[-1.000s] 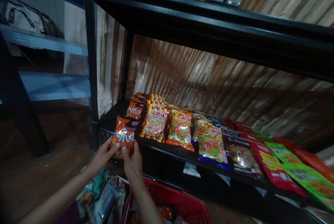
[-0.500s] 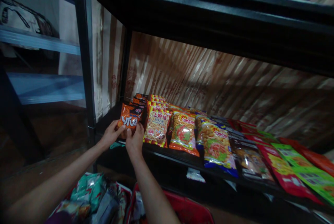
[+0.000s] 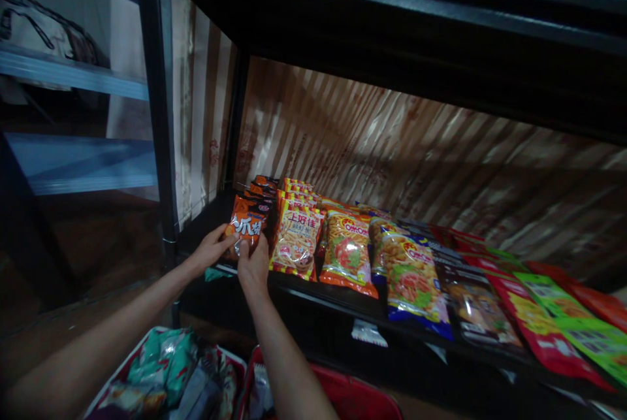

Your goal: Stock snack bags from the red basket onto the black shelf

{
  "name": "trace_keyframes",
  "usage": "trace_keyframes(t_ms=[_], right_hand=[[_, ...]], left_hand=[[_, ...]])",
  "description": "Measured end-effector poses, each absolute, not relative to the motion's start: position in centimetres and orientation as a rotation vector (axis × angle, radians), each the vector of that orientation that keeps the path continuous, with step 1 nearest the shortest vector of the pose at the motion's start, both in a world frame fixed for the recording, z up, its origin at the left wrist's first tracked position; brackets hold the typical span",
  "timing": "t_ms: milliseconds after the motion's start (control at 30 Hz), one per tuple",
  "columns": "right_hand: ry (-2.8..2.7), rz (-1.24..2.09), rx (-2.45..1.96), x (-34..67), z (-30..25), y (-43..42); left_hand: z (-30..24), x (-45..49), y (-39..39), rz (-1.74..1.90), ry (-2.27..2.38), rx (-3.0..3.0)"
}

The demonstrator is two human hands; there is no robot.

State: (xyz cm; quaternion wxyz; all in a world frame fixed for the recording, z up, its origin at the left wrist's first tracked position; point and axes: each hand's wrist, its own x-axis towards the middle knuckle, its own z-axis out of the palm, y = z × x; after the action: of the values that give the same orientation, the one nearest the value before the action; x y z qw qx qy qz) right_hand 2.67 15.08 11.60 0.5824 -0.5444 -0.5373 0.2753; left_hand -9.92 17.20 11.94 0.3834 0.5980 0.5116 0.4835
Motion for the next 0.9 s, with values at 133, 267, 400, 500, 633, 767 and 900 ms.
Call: trace_keyframes(t_ms=[133, 267, 400, 500, 633, 767, 900], right_hand=[[-1.222, 0.634, -1.305, 2.5, 11.4, 15.2], [-1.219, 0.608, -1.329, 2.3, 11.2, 15.5], [-1.21, 0.608, -1.324, 2.1, 11.1, 15.7], [-1.21, 0.582, -1.369, 2.0, 11.1, 15.8], [-1.199, 0.567, -1.395, 2.0, 11.3, 15.8], [-1.177, 0.59, -1.407, 2.2, 11.4, 16.2], [-1.19, 0.597, -1.401, 2.2, 11.7, 16.7]], left_hand=[[12.3, -9.9, 17.2, 1.231, 1.282, 1.548], [12.2, -9.8, 17.5, 1.22, 1.28, 1.589], [11.9, -9.7, 17.7, 1.264, 1.283, 1.587], [11.8, -9.5, 17.9, 1.274, 1.27, 1.58], [12.1, -9.3, 18.2, 1.266, 1.27, 1.585], [12.3, -9.1, 18.2, 1.286, 1.297, 1.559], [12.0, -8.9, 18.6, 1.332, 1.312, 1.542]])
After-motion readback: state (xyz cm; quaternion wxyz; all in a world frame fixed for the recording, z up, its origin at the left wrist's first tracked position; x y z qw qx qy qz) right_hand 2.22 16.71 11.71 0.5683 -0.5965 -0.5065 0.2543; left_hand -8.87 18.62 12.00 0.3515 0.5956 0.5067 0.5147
